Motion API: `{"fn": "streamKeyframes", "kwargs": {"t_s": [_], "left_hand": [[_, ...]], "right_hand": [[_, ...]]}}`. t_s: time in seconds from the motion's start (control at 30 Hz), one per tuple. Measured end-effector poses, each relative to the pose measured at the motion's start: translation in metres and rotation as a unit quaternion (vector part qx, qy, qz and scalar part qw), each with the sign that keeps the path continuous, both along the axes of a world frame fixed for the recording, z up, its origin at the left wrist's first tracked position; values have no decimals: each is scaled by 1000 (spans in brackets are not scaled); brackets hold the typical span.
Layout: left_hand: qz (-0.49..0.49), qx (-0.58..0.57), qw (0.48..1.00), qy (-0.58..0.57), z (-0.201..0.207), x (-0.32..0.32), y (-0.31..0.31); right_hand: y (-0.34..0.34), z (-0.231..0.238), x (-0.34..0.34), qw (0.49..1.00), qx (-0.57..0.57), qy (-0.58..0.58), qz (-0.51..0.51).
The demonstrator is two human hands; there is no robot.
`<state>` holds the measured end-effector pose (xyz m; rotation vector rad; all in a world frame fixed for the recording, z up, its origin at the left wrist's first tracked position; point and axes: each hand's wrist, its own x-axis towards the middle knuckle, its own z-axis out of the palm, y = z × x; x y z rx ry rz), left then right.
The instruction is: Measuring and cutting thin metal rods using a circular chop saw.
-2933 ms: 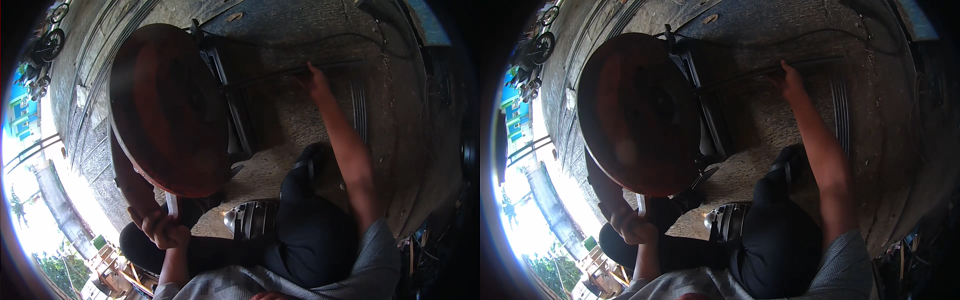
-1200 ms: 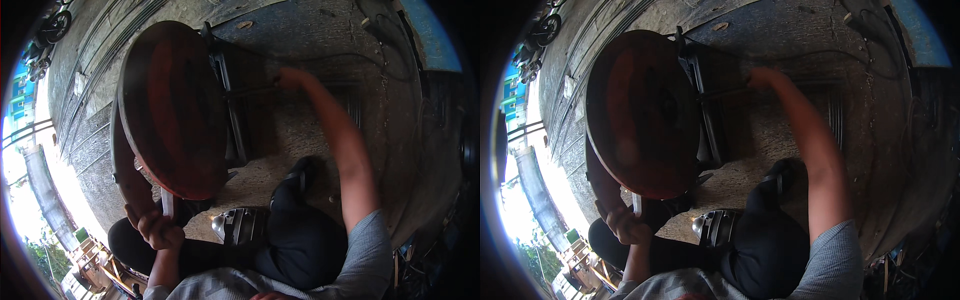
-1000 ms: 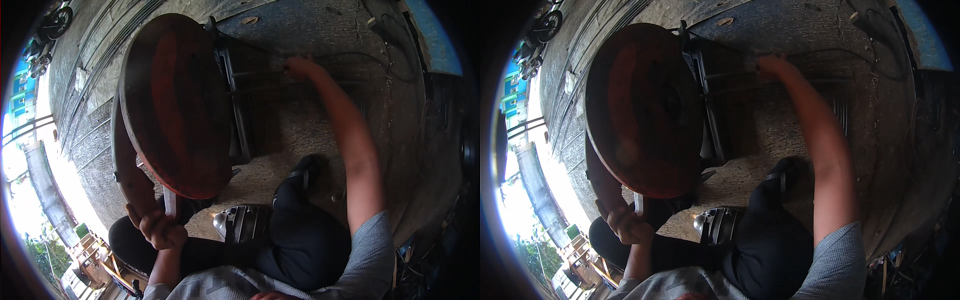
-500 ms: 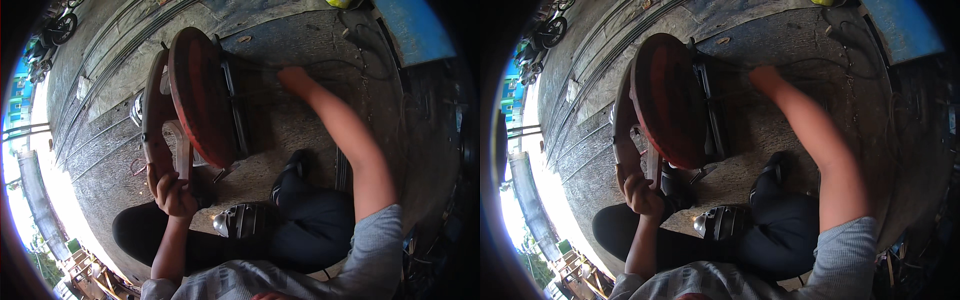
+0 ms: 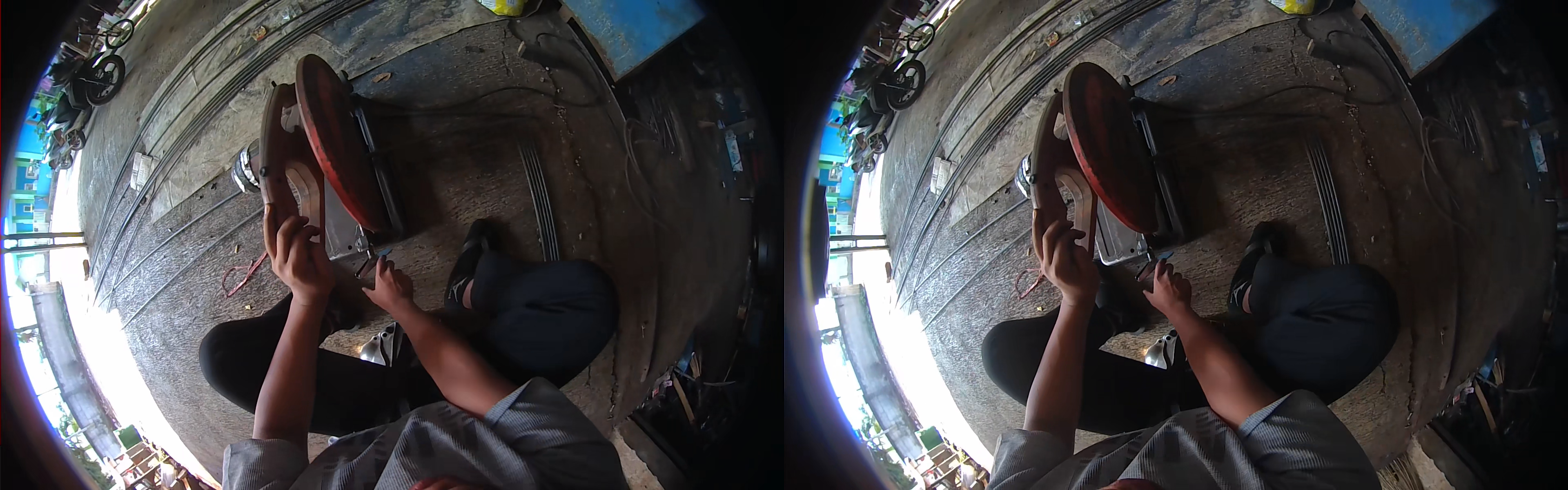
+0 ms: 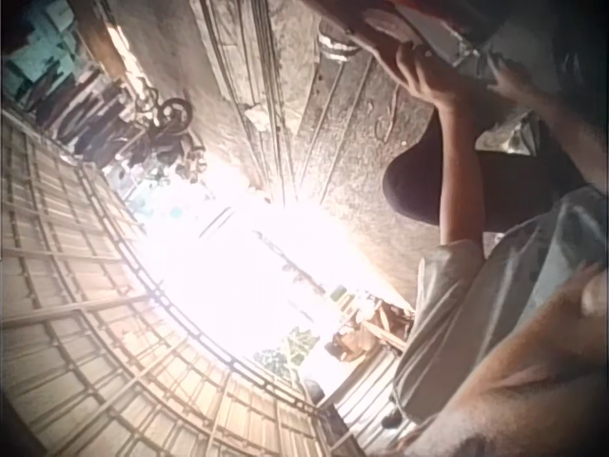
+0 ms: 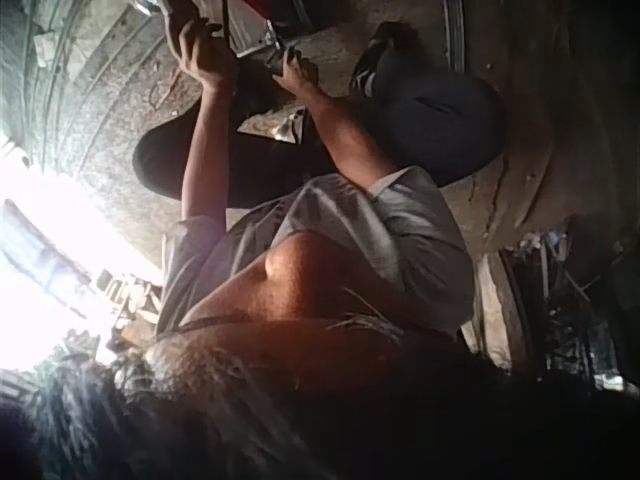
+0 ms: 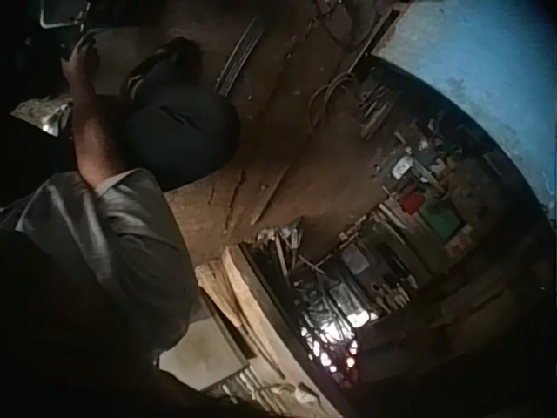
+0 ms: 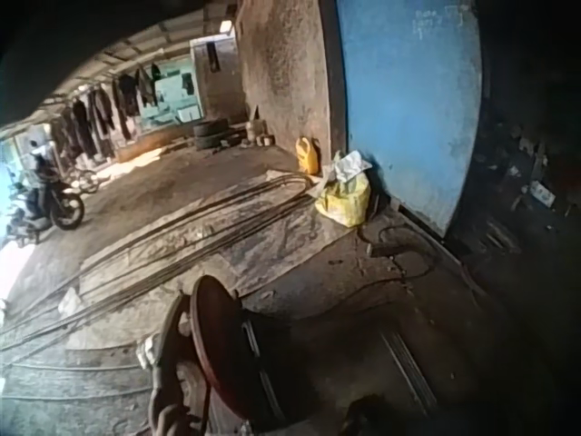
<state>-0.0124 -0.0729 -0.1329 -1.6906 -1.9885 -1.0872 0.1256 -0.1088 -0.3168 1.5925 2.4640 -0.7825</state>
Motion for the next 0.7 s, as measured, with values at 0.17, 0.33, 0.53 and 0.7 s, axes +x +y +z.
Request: {"fn": "streamKeyframes", "kwargs": {"t_s": [0.17, 0.33, 0.53, 0.7], "left_hand": [[0, 11, 1000, -2, 1, 5, 2], [5, 22, 1000, -8, -2, -4, -6], [-4, 11, 1000, -21, -2, 2, 2], [-15, 17, 999, -27, 4, -3, -2]], "right_hand": [[13, -41, -13, 997, 17, 45, -60], [11, -85, -6, 387, -511, 493, -588], [-9, -110, -14, 272, -423, 631, -591], [-5, -76, -30, 336, -421, 581, -610]]}}
